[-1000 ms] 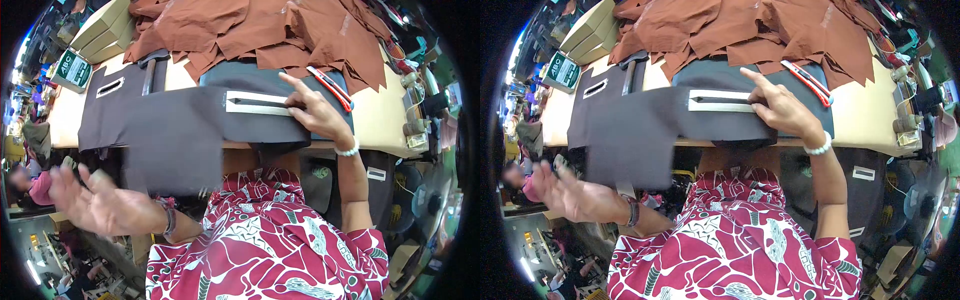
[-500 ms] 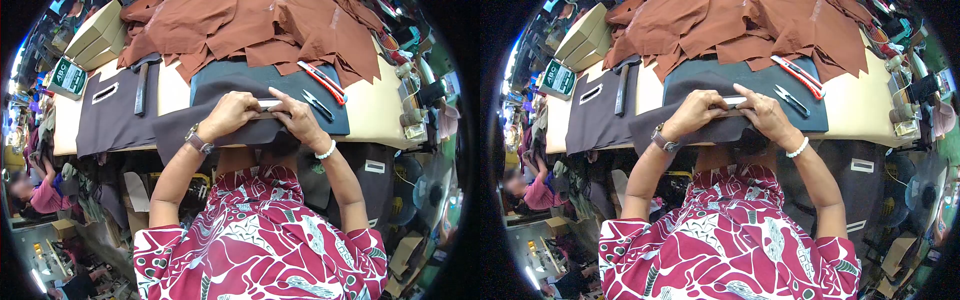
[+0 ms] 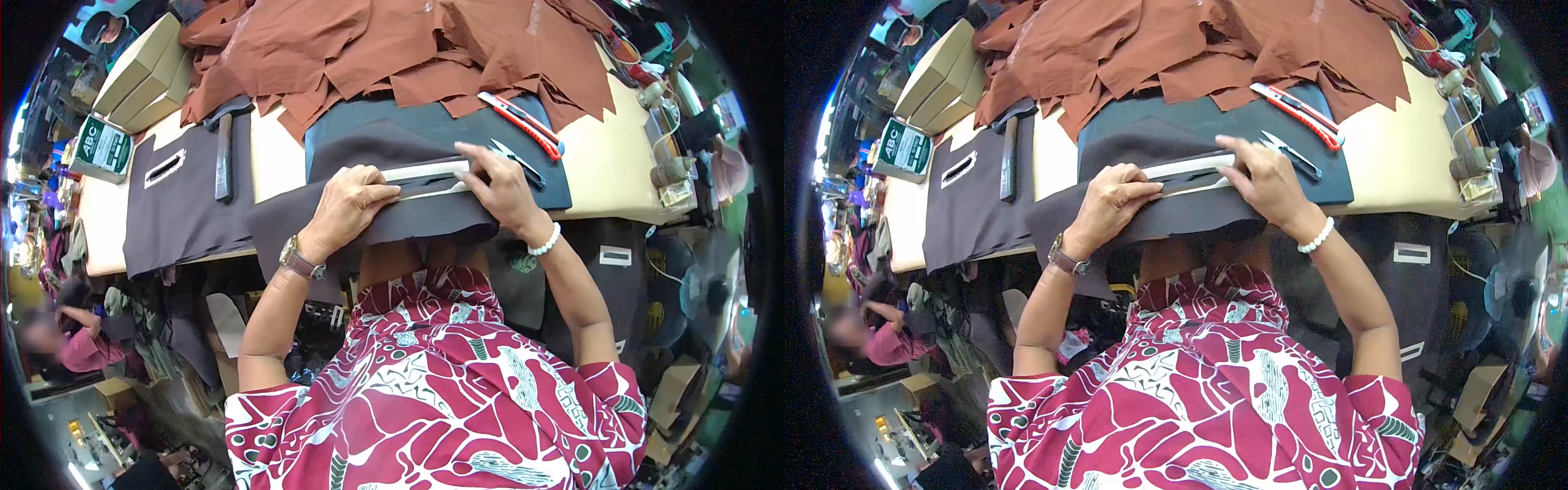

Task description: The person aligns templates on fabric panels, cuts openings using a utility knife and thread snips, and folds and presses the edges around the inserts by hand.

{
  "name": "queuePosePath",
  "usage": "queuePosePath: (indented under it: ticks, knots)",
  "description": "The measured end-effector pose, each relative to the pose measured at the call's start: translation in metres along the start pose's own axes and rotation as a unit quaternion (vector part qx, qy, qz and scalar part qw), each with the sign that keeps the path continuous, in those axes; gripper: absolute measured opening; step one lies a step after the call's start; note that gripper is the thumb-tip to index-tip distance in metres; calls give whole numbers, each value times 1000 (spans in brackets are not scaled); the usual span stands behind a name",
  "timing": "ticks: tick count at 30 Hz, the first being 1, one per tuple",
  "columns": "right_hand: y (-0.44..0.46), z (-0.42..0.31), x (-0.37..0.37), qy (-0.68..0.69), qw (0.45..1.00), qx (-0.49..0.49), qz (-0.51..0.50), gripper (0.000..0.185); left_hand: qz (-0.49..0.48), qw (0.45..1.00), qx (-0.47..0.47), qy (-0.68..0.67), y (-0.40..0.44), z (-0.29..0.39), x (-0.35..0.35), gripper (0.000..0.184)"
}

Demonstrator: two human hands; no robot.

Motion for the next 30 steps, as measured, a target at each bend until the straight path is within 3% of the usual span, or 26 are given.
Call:
queuePosePath:
  ticks: [10, 18, 30]
  knots:
    - [20, -34, 57, -246, 967, -66, 0, 64, -7, 1000, 10, 27, 1, 3, -2, 11]
    - [7, -12, 40, -230, 973, 37, 0, 72, -10, 996, -84, -11, -26, -10, -27, 16]
    - [32, -79, 84, -187, 979, -75, 7, 74, 158, 985, -75, 16, -45, -14, -20, 26]
Point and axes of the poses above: each hand's wrist, its own y-axis towards the middle knuckle, its own x-axis out of the palm, z = x × y, the point moved 5 cm from there along y, towards the middle knuckle, and after that the axes turned 7 degrees about -y, right-handed, at the moved point
